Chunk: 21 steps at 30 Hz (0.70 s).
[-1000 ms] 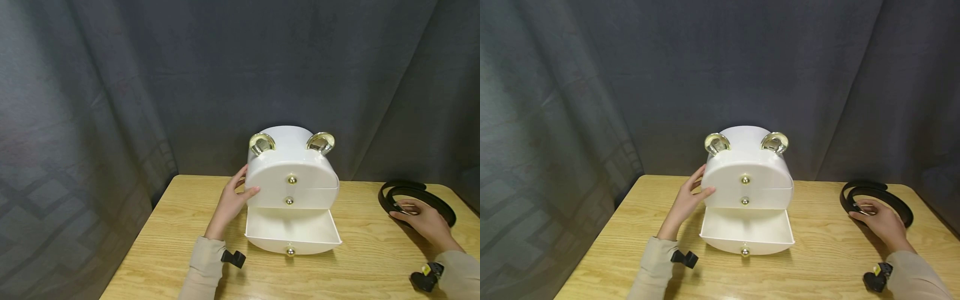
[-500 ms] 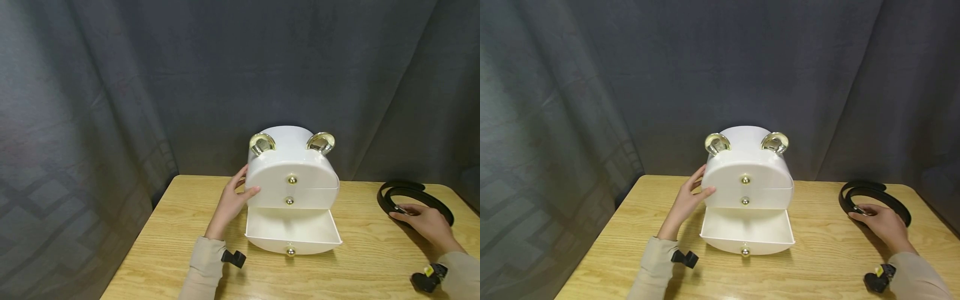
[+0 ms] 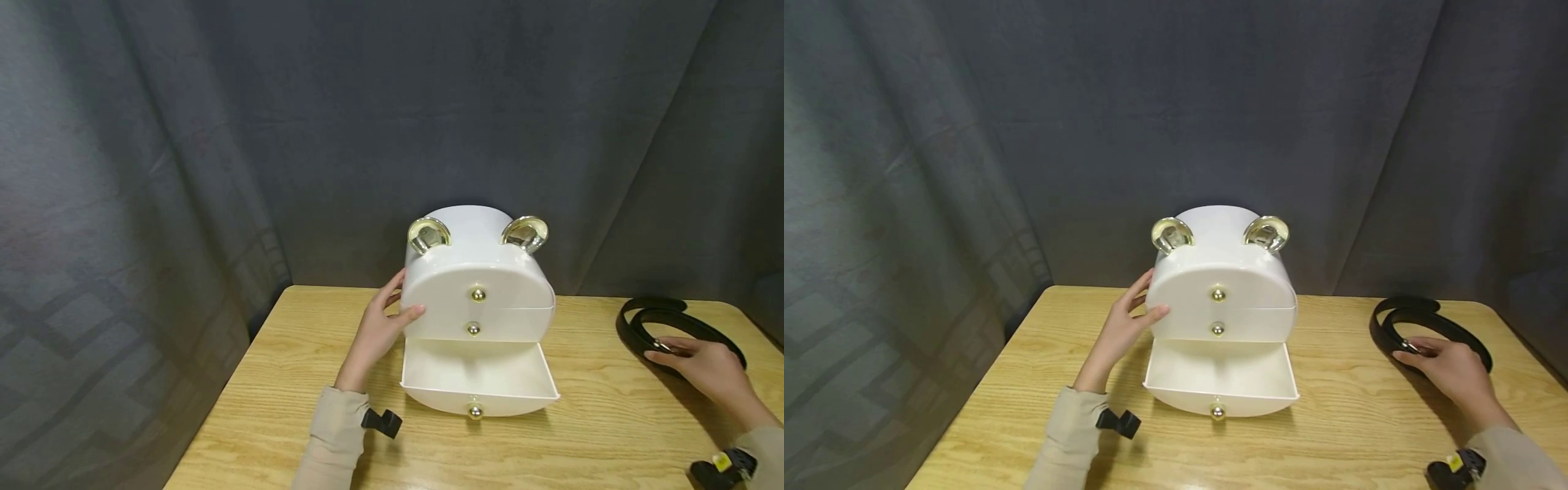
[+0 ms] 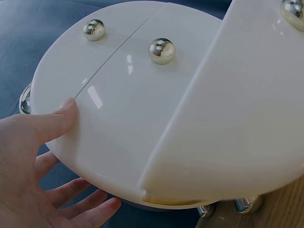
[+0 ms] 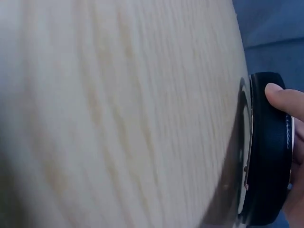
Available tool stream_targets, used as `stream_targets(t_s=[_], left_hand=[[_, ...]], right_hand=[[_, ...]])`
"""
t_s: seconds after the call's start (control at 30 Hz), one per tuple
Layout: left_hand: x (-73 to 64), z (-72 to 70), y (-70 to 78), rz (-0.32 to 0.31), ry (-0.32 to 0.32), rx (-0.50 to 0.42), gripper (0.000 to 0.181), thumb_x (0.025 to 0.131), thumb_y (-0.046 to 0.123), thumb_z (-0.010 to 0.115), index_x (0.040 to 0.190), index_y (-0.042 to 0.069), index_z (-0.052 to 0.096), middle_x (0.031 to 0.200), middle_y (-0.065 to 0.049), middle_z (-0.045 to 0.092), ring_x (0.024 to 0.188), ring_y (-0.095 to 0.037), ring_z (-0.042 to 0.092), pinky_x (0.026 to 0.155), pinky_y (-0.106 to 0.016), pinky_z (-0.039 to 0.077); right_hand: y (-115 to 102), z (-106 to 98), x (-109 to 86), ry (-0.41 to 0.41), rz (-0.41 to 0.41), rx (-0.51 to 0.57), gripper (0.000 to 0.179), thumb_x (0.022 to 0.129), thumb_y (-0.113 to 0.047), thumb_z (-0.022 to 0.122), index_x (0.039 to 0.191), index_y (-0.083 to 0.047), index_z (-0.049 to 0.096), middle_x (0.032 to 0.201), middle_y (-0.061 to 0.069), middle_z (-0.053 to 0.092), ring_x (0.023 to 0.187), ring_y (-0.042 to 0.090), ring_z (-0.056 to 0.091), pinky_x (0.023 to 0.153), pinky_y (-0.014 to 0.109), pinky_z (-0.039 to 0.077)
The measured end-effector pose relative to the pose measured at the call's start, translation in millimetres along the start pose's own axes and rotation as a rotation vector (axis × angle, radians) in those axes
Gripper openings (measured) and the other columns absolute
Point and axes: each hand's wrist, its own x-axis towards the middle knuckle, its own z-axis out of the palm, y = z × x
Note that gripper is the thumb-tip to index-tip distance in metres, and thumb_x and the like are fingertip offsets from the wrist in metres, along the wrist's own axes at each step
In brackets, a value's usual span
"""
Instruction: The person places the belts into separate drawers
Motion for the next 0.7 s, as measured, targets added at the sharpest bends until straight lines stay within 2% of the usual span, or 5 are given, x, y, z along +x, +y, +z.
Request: stream_targets(t_s=[0.2,0.43,0.53,0.67,0.7], left_hand=[[0.5,-0.5,-1.7,-0.011,0.001,-0.005,0.071,0.091,0.013,0.073,0.153,0.010,0.039,0.151,-0.016,0.041,0.132,-0.039,0.044,0.092,-0.047,0.052],[0.4,-0.5,-1.3,0.009,-0.002,0.001,0.071,0.091,0.012,0.073,0.153,0.009,0.039,0.151,-0.017,0.042,0.131,-0.040,0.044,0.093,-0.047,0.052],[0.1,-0.4,-0.7,0.014,-0.002,0.001,0.070,0.091,0.011,0.073,0.153,0.008,0.039,0.150,-0.018,0.042,0.131,-0.041,0.044,0.093,-0.048,0.052],[-0.2,-0.3,-0.4,0.013,-0.004,-0.001,0.070,0.091,0.011,0.072,0.152,0.008,0.039,0.150,-0.018,0.042,0.131,-0.041,0.044,0.093,-0.048,0.052],[-0.3,-0.3,-0.4,0.012,-0.004,0.000,0.070,0.091,0.011,0.072,0.152,0.008,0.039,0.150,-0.018,0.042,0.131,-0.041,0.044,0.093,-0.048,0.052]], right_hand=[[-9,-4,-9.3,0.049,-0.046,0.017,0.070,0.092,-0.040,0.070,0.122,0.021,0.055,0.120,0.044,0.051,0.099,0.058,0.054,0.073,0.062,0.044],[-26,-13,-23.6,0.053,-0.003,0.094,0.069,0.095,-0.040,0.066,0.128,0.019,0.052,0.127,0.046,0.045,0.106,0.060,0.049,0.076,0.062,0.043],[-32,-15,-29.6,0.076,-0.016,0.112,0.066,0.095,-0.038,0.067,0.127,0.018,0.055,0.128,0.044,0.046,0.094,0.035,0.064,0.076,0.061,0.043],[-37,-16,-36.8,0.088,-0.015,0.126,0.067,0.094,-0.039,0.068,0.129,0.016,0.055,0.128,0.040,0.049,0.076,-0.002,0.054,0.075,0.059,0.044],[-38,-16,-38.8,0.087,-0.011,0.128,0.068,0.094,-0.040,0.068,0.130,0.016,0.054,0.128,0.040,0.049,0.079,0.009,0.059,0.076,0.059,0.043]])
